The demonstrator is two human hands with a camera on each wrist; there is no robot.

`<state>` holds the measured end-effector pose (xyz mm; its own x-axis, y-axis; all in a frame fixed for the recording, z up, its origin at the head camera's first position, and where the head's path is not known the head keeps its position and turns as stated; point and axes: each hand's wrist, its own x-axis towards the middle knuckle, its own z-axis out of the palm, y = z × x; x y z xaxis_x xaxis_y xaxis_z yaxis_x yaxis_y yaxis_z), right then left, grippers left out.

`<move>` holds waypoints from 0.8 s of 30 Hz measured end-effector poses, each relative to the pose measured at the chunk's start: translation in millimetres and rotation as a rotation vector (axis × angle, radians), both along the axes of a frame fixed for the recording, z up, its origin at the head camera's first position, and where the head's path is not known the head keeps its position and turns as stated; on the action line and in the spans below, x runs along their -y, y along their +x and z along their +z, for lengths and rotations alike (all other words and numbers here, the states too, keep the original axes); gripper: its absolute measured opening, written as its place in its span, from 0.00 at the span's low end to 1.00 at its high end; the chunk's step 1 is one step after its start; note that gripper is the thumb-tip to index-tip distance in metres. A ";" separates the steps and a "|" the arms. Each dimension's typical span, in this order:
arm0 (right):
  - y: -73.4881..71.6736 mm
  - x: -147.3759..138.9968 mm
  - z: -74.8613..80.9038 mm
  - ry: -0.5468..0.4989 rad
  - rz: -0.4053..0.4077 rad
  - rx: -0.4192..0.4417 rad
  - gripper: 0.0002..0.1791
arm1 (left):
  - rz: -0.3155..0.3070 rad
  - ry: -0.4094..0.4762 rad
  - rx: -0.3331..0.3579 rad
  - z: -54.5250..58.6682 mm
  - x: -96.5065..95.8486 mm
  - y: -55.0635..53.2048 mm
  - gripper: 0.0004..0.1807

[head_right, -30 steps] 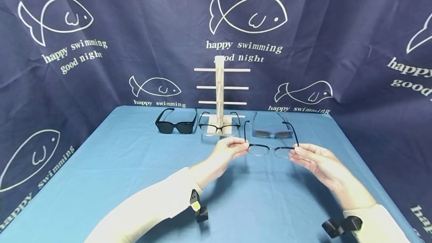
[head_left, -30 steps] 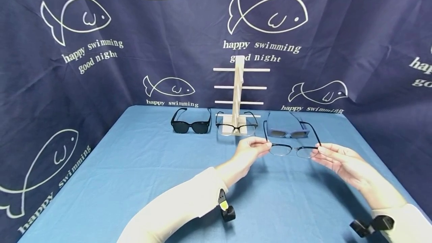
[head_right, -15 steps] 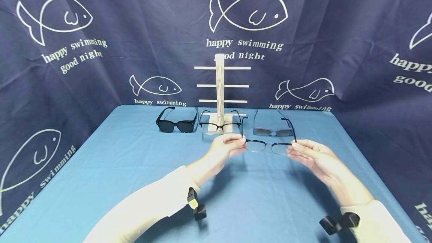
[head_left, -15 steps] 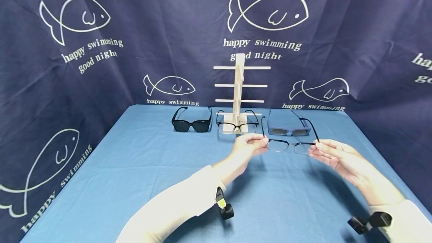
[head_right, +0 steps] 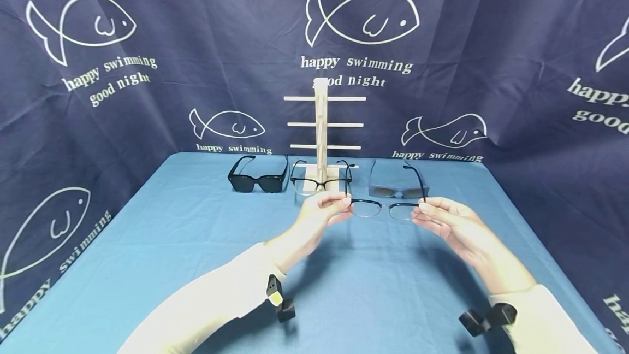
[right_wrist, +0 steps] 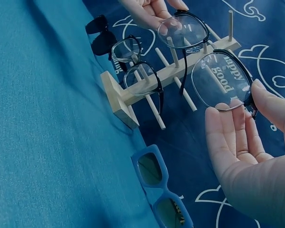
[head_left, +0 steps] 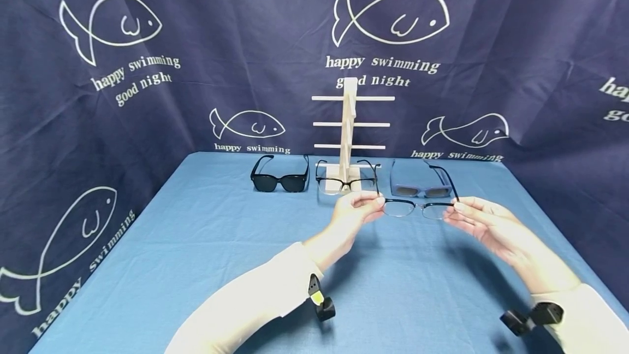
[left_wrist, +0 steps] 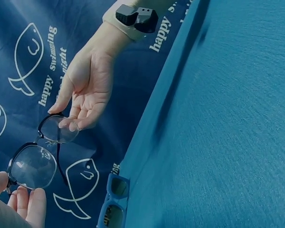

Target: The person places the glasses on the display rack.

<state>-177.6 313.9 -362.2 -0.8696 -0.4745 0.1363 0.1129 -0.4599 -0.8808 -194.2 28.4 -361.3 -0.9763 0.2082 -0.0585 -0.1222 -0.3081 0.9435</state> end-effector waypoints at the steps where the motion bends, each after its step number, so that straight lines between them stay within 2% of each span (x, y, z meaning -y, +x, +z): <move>1: -0.1 0.4 0.1 -0.004 0.002 0.000 0.19 | 0.001 0.000 0.000 0.7 0.4 0.3 0.13; 7: -2.6 4.0 0.6 -0.010 0.015 -0.011 0.19 | 0.017 0.006 -0.011 1.2 2.6 -0.1 0.13; 14: -5.8 9.8 3.9 -0.020 -0.006 -0.006 0.18 | 0.044 0.008 -0.036 1.8 4.7 -1.0 0.13; 24: -6.2 15.6 6.0 -0.009 -0.029 -0.008 0.17 | 0.041 0.019 -0.049 2.9 9.6 -0.5 0.14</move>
